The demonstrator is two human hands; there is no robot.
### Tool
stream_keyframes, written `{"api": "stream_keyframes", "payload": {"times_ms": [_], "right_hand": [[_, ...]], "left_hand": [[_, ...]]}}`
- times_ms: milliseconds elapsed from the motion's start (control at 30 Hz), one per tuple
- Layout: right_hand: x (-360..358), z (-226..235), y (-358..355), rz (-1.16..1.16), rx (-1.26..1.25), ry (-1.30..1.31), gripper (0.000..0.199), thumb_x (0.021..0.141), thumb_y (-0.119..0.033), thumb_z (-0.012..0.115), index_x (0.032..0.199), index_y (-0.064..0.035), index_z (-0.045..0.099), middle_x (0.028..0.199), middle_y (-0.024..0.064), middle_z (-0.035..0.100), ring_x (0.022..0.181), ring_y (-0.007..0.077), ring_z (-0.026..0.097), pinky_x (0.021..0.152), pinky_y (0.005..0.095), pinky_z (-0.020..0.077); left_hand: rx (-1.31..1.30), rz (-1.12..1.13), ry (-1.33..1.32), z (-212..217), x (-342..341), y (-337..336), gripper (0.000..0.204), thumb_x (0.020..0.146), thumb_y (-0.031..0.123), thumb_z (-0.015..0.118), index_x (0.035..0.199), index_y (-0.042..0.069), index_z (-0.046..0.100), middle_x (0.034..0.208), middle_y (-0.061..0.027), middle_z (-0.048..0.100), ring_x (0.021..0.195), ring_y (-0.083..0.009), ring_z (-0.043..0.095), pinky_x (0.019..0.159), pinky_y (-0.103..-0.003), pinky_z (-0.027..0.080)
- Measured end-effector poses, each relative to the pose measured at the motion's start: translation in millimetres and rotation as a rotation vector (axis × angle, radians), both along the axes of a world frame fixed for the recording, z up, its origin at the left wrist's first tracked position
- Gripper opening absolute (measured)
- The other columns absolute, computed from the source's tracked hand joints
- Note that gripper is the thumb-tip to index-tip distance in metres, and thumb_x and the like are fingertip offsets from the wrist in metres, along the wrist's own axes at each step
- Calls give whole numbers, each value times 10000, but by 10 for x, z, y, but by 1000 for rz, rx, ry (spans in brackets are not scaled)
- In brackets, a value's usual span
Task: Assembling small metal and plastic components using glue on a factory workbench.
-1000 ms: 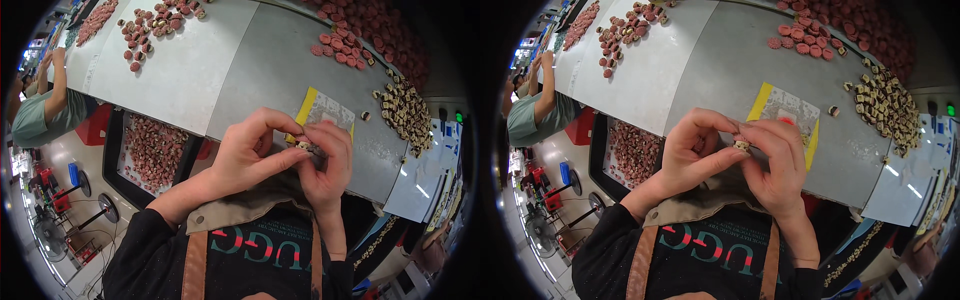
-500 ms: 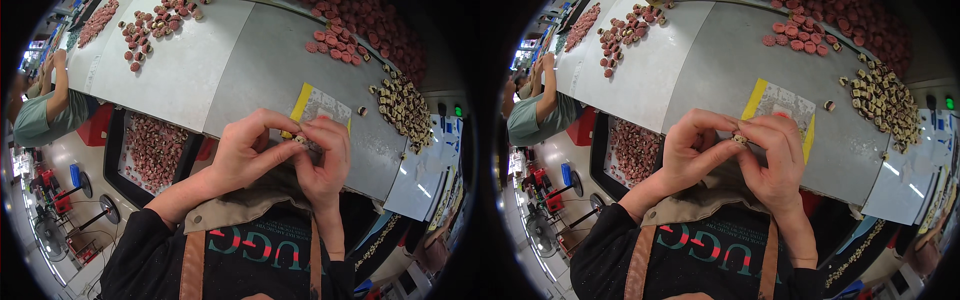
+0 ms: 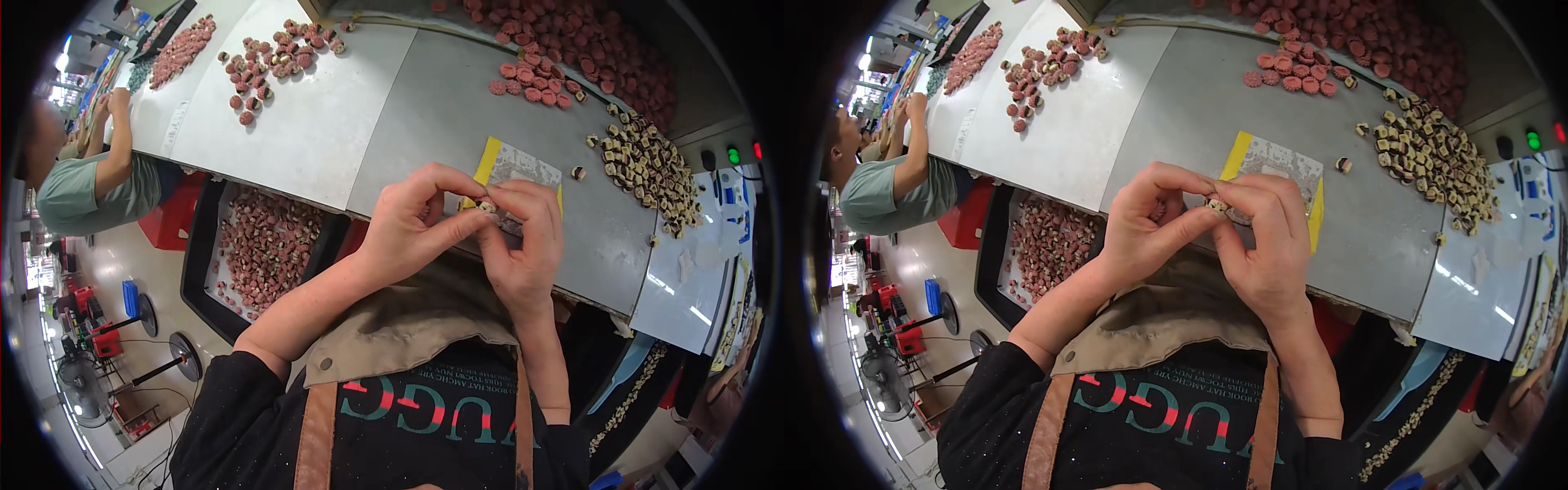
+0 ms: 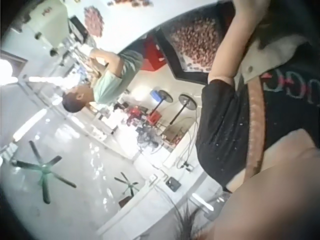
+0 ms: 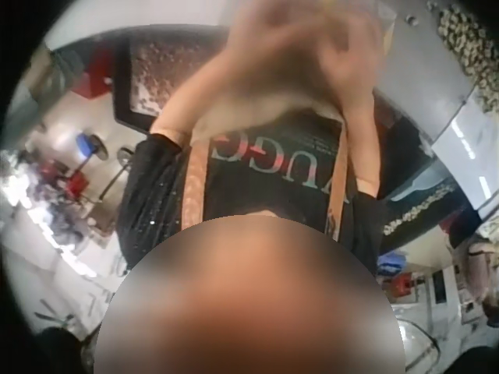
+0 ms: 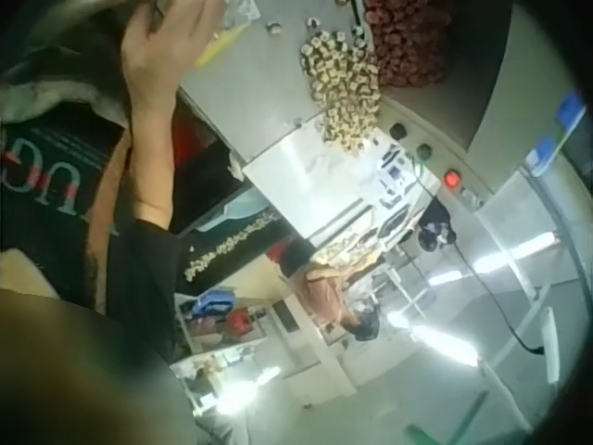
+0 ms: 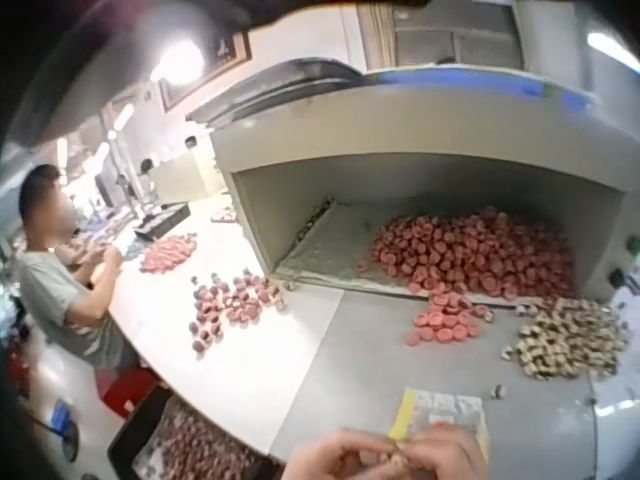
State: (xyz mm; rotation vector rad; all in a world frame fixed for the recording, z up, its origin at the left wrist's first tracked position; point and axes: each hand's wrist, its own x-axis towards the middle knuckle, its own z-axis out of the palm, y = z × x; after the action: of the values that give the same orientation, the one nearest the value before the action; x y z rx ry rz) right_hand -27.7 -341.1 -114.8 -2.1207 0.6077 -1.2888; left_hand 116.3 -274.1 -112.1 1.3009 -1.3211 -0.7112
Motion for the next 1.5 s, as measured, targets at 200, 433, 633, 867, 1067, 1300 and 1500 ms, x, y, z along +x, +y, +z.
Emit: {"api": "stream_keyframes", "payload": {"times_ms": [200, 433, 633, 867, 1067, 1300, 1500], "right_hand": [[-27, -2, -15, 9, -7, -19, 368, 647, 73, 686, 976, -44, 572, 928, 111, 565, 853, 272, 565, 714, 344, 479], [-46, 31, -9, 20, 44, 16, 320, 680, 53, 690, 964, -31, 568, 942, 111, 572, 882, 268, 570, 753, 336, 473], [-43, -22, -40, 40, -15, 54, 384, 635, 70, 684, 987, -47, 583, 947, 102, 574, 861, 268, 561, 793, 375, 464], [-19, -43, -14, 51, -10, 35, 375, 648, 64, 691, 988, -56, 588, 944, 97, 579, 864, 260, 560, 807, 372, 460], [-33, -34, -18, 59, -8, 33, 374, 647, 61, 697, 985, -56, 589, 947, 98, 581, 859, 258, 560, 800, 369, 462], [-26, -34, -9, 64, 3, 17, 370, 642, 68, 697, 974, -52, 587, 944, 99, 582, 848, 257, 560, 794, 363, 462], [-38, -26, -1, 72, 12, 32, 306, 698, 17, 700, 966, -28, 559, 918, 102, 591, 871, 264, 561, 894, 404, 451]], "left_hand": [[-7, 1, -1, -11, -34, 2, 218, 808, 42, 690, 986, 56, 566, 912, 22, 598, 560, 18, 352, 485, -140, 290], [-5, -6, 5, -6, -19, 11, 232, 806, 13, 684, 991, 46, 549, 959, -6, 616, 558, 23, 348, 482, -135, 284], [-15, -42, 30, -27, 8, 22, 243, 799, 9, 690, 983, 48, 536, 1000, -38, 633, 531, 27, 312, 461, -136, 262], [-21, -47, 45, -59, 31, 58, 252, 794, 8, 694, 982, 52, 533, 998, -39, 638, 528, 30, 305, 457, -133, 252], [-18, -44, 42, -58, 26, 56, 258, 790, 4, 696, 981, 55, 530, 1003, -43, 643, 527, 31, 304, 456, -132, 252], [-34, -35, 24, -52, 19, 68, 272, 781, 4, 705, 983, 54, 530, 1007, -44, 642, 534, 30, 311, 463, -128, 258], [-41, -24, 22, -58, 7, 70, 285, 770, 9, 719, 985, 54, 538, 997, -39, 637, 539, 27, 318, 468, -130, 265]]}}
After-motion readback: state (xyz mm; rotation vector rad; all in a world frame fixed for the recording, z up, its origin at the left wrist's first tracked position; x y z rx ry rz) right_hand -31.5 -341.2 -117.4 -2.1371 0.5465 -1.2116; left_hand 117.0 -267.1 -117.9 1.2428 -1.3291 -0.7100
